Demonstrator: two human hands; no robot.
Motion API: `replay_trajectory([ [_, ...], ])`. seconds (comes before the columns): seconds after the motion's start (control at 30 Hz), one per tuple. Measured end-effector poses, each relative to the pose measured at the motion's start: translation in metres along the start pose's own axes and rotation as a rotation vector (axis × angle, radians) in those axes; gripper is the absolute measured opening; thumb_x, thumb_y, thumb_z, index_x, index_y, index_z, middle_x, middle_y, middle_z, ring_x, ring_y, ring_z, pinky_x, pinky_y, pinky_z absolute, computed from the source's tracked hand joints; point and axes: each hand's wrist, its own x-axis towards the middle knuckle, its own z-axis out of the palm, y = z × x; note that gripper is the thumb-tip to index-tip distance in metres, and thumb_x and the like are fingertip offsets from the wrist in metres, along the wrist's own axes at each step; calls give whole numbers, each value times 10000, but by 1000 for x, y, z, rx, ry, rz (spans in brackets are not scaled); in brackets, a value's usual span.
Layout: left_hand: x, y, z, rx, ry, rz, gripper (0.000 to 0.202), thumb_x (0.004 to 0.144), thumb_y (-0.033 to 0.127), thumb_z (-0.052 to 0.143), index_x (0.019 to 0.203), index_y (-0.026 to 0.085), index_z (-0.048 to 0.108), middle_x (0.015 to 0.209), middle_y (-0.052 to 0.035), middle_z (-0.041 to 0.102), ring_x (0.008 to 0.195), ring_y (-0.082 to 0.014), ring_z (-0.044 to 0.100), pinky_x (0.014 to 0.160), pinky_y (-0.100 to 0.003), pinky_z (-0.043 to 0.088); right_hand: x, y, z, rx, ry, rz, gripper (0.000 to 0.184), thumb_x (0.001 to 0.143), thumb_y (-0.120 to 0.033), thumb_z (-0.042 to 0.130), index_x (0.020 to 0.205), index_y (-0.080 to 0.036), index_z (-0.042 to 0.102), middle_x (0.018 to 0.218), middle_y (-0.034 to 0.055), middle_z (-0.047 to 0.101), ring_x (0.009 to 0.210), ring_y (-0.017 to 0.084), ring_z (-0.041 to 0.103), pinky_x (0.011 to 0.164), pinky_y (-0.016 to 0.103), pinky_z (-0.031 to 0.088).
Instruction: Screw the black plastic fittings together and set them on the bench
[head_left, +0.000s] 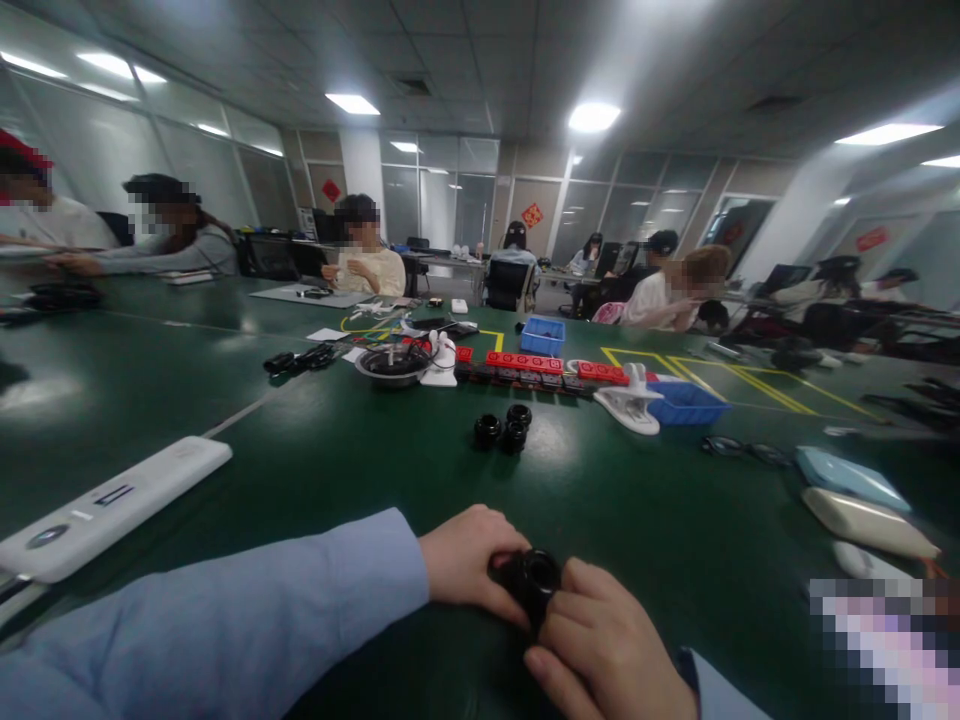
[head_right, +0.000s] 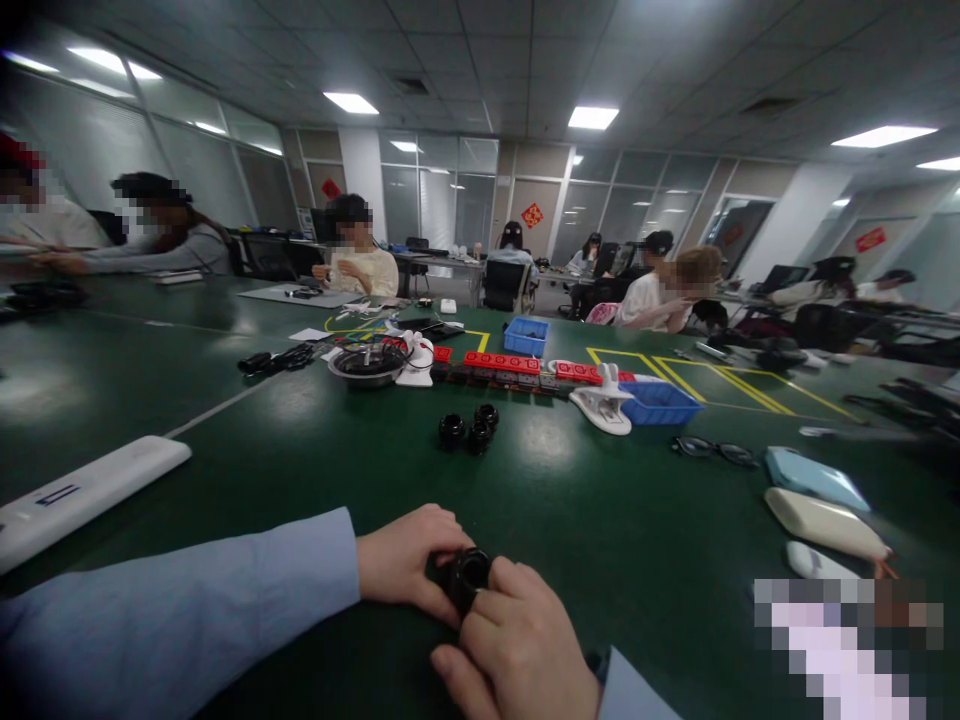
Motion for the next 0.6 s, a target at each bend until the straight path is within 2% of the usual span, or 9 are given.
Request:
replay_trajectory([
  [0.1,0,1,-1,-35,-14,-15,399,632,541,688,713,178,544,603,62,457,585,-106,437,582,-235,282,1,15,-4,-9,-10,92,567,943,-365,132,562,-178,508,540,42,520,553,158,399,556,318,294],
  [0.17,-1,3,-2,-47,-24,-29,410,625,555,687,736,182,559,609,58,462,601,-113,445,599,-239,287,2,28,-5,-9,-35,215,592,939,-413,108,621,-180,550,584,49,554,587,173,448,582,326,341],
  [0.23,-1,4,-4,-47,-32,-45,418,615,557,694,757,184,572,619,56,468,615,-118,454,618,-245,293,2,40,-5,-2,-45,332,563,937,-449,127,835,-175,607,758,67,632,720,200,537,694,364,396],
  [0.3,-1,5,-4,-41,-39,-56,422,610,556,698,772,185,578,623,56,470,616,-119,456,624,-250,295,3,47,-4,12,-39,390,530,936,-463,149,1017,-169,583,919,83,649,857,218,572,839,421,381],
  [0.4,-2,5,-4,-24,-45,-53,420,616,558,692,747,180,564,621,58,467,609,-115,452,617,-251,295,3,45,-4,41,-14,399,487,937,-456,192,1055,-170,568,947,90,646,896,219,580,901,445,367],
  [0.6,-2,3,-2,2,-19,-28,454,609,557,694,643,168,462,606,61,452,597,-111,434,596,-245,281,4,28,-6,103,12,378,353,920,-390,320,1023,-164,570,926,84,627,860,208,569,785,386,457],
])
